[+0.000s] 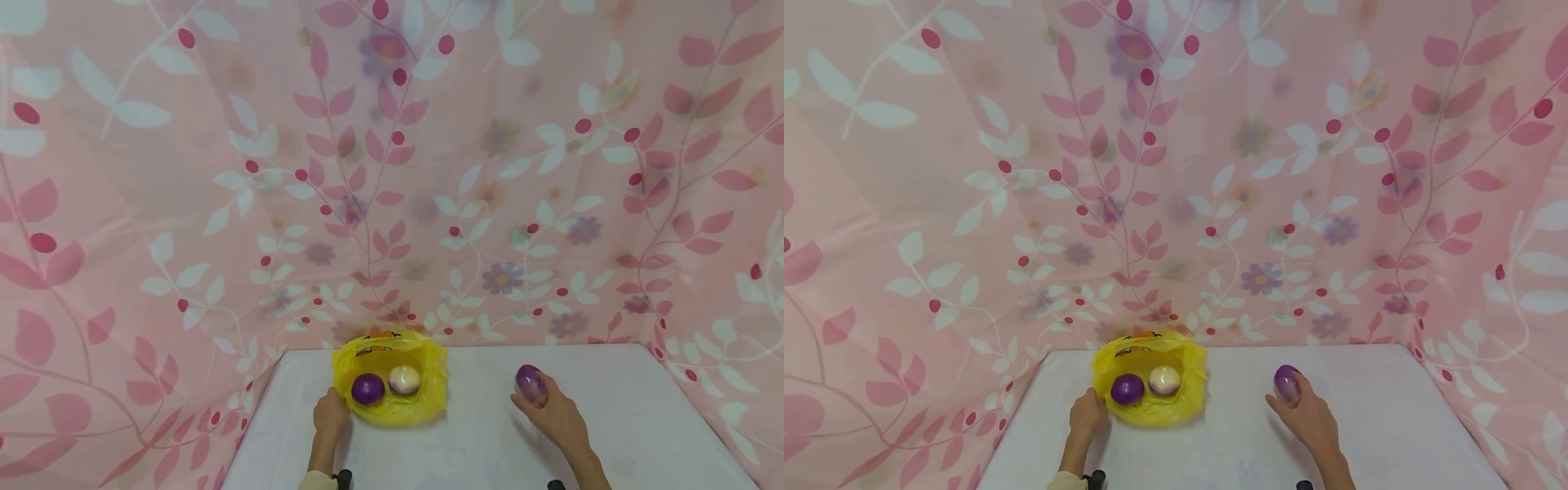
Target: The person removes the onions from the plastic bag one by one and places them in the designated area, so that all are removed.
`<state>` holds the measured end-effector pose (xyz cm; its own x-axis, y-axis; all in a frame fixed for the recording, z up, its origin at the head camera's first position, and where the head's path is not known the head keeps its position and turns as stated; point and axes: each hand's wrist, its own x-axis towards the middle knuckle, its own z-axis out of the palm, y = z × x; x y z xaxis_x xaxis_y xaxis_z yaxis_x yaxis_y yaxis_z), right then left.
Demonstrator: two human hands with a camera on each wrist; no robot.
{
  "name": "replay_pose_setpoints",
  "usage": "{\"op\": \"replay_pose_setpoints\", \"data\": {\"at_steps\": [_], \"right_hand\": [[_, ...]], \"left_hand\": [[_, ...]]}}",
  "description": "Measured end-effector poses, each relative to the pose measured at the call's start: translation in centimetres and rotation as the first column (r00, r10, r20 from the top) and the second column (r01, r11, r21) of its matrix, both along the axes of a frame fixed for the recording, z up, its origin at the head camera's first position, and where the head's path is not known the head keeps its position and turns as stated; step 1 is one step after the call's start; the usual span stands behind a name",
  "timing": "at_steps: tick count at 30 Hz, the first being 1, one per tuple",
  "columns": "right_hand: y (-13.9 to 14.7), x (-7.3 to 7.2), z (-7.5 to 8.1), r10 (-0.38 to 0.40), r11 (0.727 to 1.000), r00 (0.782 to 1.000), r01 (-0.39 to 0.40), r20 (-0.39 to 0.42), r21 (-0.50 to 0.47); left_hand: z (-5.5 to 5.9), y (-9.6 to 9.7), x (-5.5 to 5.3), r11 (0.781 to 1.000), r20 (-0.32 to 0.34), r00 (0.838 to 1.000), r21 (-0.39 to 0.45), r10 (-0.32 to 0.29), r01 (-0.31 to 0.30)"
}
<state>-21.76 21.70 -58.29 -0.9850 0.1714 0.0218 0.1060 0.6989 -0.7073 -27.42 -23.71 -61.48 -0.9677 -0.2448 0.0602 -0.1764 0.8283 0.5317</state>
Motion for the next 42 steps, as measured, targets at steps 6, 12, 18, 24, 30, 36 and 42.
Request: {"op": "replay_pose_setpoints", "data": {"at_steps": [6, 12, 18, 24, 30, 36, 42], "right_hand": [[-0.3, 0.1, 0.3, 0.002, 1.000, 1.000, -0.002, -0.001, 0.003], [-0.8, 0.1, 0.4, 0.010, 1.000, 1.000, -0.010, -0.020, 0.006], [-1.2, 0.2, 0.5, 0.019, 1.000, 0.999, -0.019, -0.029, 0.002], [-1.7, 0.4, 0.3, 0.022, 1.000, 1.000, -0.022, -0.022, -0.008], [-2.2, 0.7, 0.3, 0.023, 0.999, 0.999, -0.024, -0.031, -0.029], [-2.6, 0.9, 0.7, 0.039, 0.999, 0.997, -0.041, -0.064, -0.030], [-3.0, 1.0, 0.8, 0.050, 0.998, 0.997, -0.053, -0.063, -0.036]], "left_hand": [[-0.2, 0.0, -0.2, 1.000, 0.004, 1.000, -0.005, 0.000, 0.000], [-0.2, 0.0, -0.1, 1.000, 0.008, 1.000, -0.007, 0.005, -0.005], [-0.1, 0.0, -0.1, 1.000, 0.005, 1.000, -0.006, 0.003, -0.003], [-0.2, 0.0, -0.2, 1.000, 0.007, 1.000, -0.002, 0.007, -0.007], [-0.1, 0.2, -0.1, 1.000, 0.023, 1.000, 0.005, 0.013, -0.013], [0.1, 0.3, 0.2, 1.000, 0.025, 1.000, 0.010, 0.013, -0.013], [0.2, 0.1, 0.1, 1.000, 0.001, 1.000, -0.002, 0.000, 0.000]]}}
